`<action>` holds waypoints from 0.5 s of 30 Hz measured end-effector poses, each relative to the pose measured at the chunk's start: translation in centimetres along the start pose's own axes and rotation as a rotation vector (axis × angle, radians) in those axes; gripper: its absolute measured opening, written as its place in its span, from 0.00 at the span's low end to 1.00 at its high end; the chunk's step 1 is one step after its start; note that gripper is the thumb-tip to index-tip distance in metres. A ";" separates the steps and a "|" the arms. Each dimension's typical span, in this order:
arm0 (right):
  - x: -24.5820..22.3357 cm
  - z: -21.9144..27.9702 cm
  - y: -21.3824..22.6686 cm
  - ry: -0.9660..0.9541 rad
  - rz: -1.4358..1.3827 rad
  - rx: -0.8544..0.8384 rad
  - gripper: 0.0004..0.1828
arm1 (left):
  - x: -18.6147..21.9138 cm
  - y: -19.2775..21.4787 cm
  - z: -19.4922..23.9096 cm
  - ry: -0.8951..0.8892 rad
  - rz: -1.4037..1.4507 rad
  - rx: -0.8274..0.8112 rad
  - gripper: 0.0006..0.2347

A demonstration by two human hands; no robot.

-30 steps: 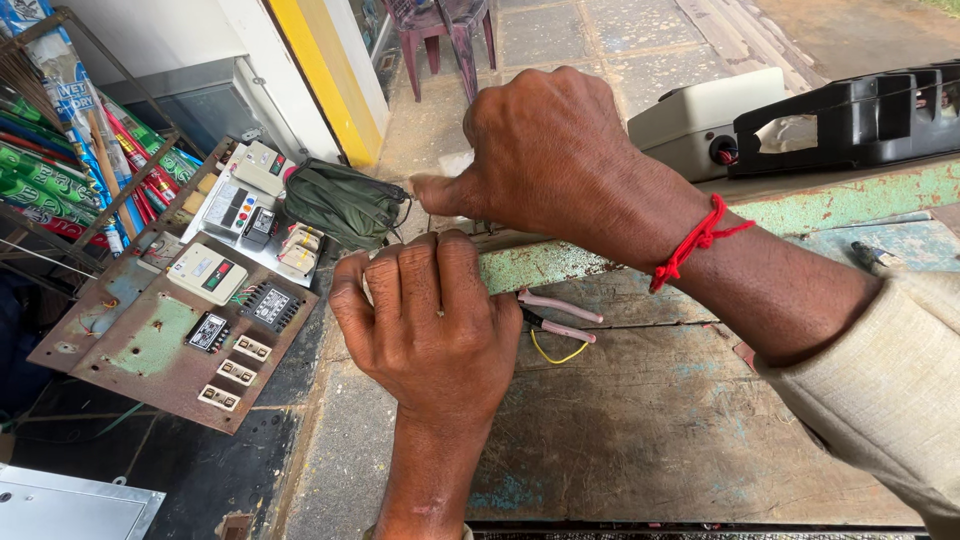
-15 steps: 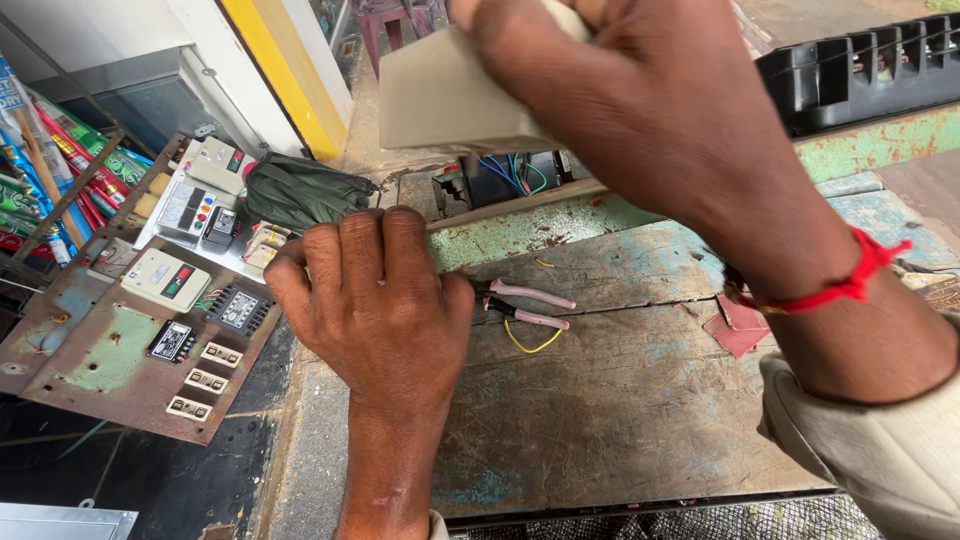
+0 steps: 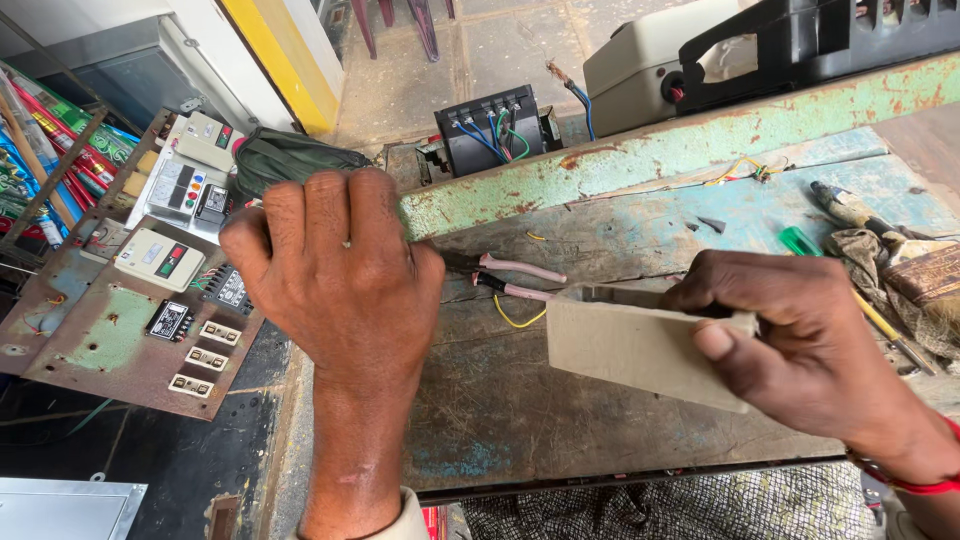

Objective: The person unscrews electrical components from a metal panel using a screwdriver, cuts wires with pliers, and removes parts. They then open a box, take out a fuse, and install it into a housing by hand.

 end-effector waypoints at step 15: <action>14.8 4.6 -6.7 -0.106 0.640 0.085 0.22 | 1.4 -0.9 0.8 -0.079 -0.044 -0.032 0.10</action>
Point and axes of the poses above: each hand's wrist, its own z-axis away from the middle knuckle, its own y-axis out of the back of the hand, x = y × z, the point moved 2 cm from there along -z, towards the middle knuckle, and after that the axes turned 8 degrees about -y, right-handed, at the moved point
